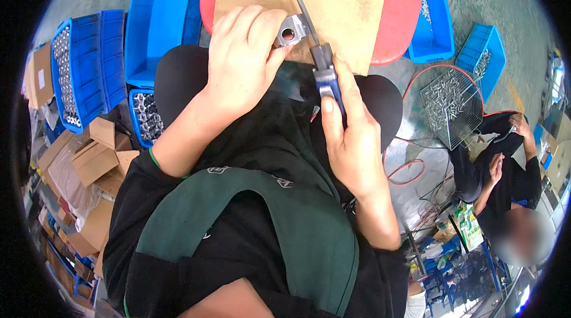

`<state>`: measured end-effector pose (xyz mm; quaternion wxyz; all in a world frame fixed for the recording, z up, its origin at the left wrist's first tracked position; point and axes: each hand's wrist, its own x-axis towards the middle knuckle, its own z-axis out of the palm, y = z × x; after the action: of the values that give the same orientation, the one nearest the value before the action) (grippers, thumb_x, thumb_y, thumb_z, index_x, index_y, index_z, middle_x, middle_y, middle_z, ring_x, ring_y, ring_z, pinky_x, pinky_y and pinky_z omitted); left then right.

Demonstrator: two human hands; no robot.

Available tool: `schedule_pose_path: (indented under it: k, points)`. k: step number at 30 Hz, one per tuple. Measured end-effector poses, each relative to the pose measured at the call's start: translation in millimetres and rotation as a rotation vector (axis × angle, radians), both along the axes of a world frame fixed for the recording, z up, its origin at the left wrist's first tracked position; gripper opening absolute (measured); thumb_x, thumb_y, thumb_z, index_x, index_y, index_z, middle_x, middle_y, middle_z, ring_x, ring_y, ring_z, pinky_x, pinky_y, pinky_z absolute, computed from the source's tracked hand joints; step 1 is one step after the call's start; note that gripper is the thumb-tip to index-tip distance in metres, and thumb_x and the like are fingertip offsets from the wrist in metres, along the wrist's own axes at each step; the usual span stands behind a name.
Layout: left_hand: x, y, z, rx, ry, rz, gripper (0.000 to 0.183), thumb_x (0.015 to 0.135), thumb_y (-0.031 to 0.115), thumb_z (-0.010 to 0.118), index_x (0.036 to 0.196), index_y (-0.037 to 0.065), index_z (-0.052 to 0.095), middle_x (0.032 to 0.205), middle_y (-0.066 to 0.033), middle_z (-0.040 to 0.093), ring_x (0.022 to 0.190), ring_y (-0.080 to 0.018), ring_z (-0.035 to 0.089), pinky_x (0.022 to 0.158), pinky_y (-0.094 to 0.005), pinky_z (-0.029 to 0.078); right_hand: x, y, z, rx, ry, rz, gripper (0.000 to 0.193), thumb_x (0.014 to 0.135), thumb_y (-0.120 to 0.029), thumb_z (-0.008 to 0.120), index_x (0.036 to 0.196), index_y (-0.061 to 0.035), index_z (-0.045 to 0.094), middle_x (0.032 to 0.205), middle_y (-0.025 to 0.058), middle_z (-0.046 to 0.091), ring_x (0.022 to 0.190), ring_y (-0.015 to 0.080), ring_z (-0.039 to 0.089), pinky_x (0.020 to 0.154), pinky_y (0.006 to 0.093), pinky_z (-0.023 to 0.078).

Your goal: Using a rotary tool to deburr or finish internal surfaces of metal industrial components.

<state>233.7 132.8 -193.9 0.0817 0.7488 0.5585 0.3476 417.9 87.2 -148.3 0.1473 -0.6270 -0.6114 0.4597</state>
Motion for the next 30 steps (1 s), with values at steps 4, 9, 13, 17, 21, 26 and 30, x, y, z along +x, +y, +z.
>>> schedule_pose_path:
  k: [4, 9, 13, 17, 21, 26, 30]
  points:
    - [-1, 1, -2, 0.005, -0.012, -0.006, 0.039, 0.064, 0.008, 0.075, 0.099, 0.003, 0.058, 0.089, -0.0113, 0.058, 0.081, -0.0310, 0.055, 0.073, -0.0406, 0.043, 2, 3, -2, 0.041, 0.070, -0.011, 0.046, 0.101, -0.019, 0.042, 0.146, -0.0123, 0.033, 0.075, -0.0009, 0.051, 0.054, 0.0023, 0.042, 0.048, 0.0175, 0.037]
    - [-2, 2, -2, -0.011, -0.006, -0.003, 0.039, 0.065, 0.008, 0.075, 0.099, 0.003, 0.058, 0.089, -0.0114, 0.058, 0.082, -0.0312, 0.055, 0.075, -0.0409, 0.043, 10, -21, 14, -0.062, 0.121, -0.113, 0.047, 0.102, -0.019, 0.040, 0.148, -0.0136, 0.030, 0.076, -0.0002, 0.052, 0.054, 0.0022, 0.043, 0.049, 0.0171, 0.037]
    - [-3, 1, -2, 0.004, 0.005, -0.001, 0.040, 0.064, 0.008, 0.076, 0.099, 0.003, 0.058, 0.089, -0.0113, 0.058, 0.083, -0.0312, 0.055, 0.075, -0.0408, 0.044, 16, -40, 20, -0.129, 0.092, -0.078, 0.049, 0.102, -0.017, 0.039, 0.149, -0.0159, 0.028, 0.077, 0.0001, 0.052, 0.055, 0.0025, 0.043, 0.049, 0.0177, 0.037]
    - [-2, 1, -2, 0.012, -0.005, -0.002, 0.041, 0.063, 0.008, 0.076, 0.099, 0.003, 0.058, 0.089, -0.0115, 0.058, 0.082, -0.0309, 0.055, 0.074, -0.0406, 0.044, 20, -42, 11, -0.054, -0.088, 0.014, 0.049, 0.101, -0.014, 0.039, 0.149, -0.0154, 0.029, 0.075, -0.0009, 0.052, 0.055, 0.0024, 0.042, 0.049, 0.0183, 0.037]
    - [-1, -1, -3, 0.031, 0.009, -0.007, 0.042, 0.062, 0.008, 0.076, 0.099, 0.003, 0.057, 0.089, -0.0116, 0.057, 0.082, -0.0305, 0.055, 0.073, -0.0405, 0.043, 4, -16, 2, 0.069, -0.071, 0.031, 0.049, 0.100, -0.012, 0.041, 0.147, -0.0135, 0.031, 0.070, -0.0019, 0.049, 0.055, 0.0030, 0.040, 0.049, 0.0197, 0.036]
    - [-2, 0, -3, -0.004, -0.029, -0.001, 0.044, 0.060, 0.008, 0.076, 0.099, 0.003, 0.057, 0.091, -0.0120, 0.057, 0.083, -0.0309, 0.055, 0.074, -0.0408, 0.043, 5, -17, 0, 0.038, -0.050, 0.017, 0.050, 0.099, -0.009, 0.041, 0.148, -0.0135, 0.031, 0.072, -0.0011, 0.050, 0.055, 0.0030, 0.040, 0.050, 0.0196, 0.036]
    - [-2, -2, -4, -0.006, -0.025, 0.000, 0.045, 0.061, 0.008, 0.077, 0.101, 0.003, 0.057, 0.093, -0.0128, 0.058, 0.085, -0.0317, 0.056, 0.075, -0.0413, 0.044, 22, -45, 6, -0.054, -0.131, 0.009, 0.050, 0.099, -0.008, 0.040, 0.148, -0.0145, 0.031, 0.074, -0.0010, 0.050, 0.055, 0.0027, 0.040, 0.050, 0.0193, 0.036]
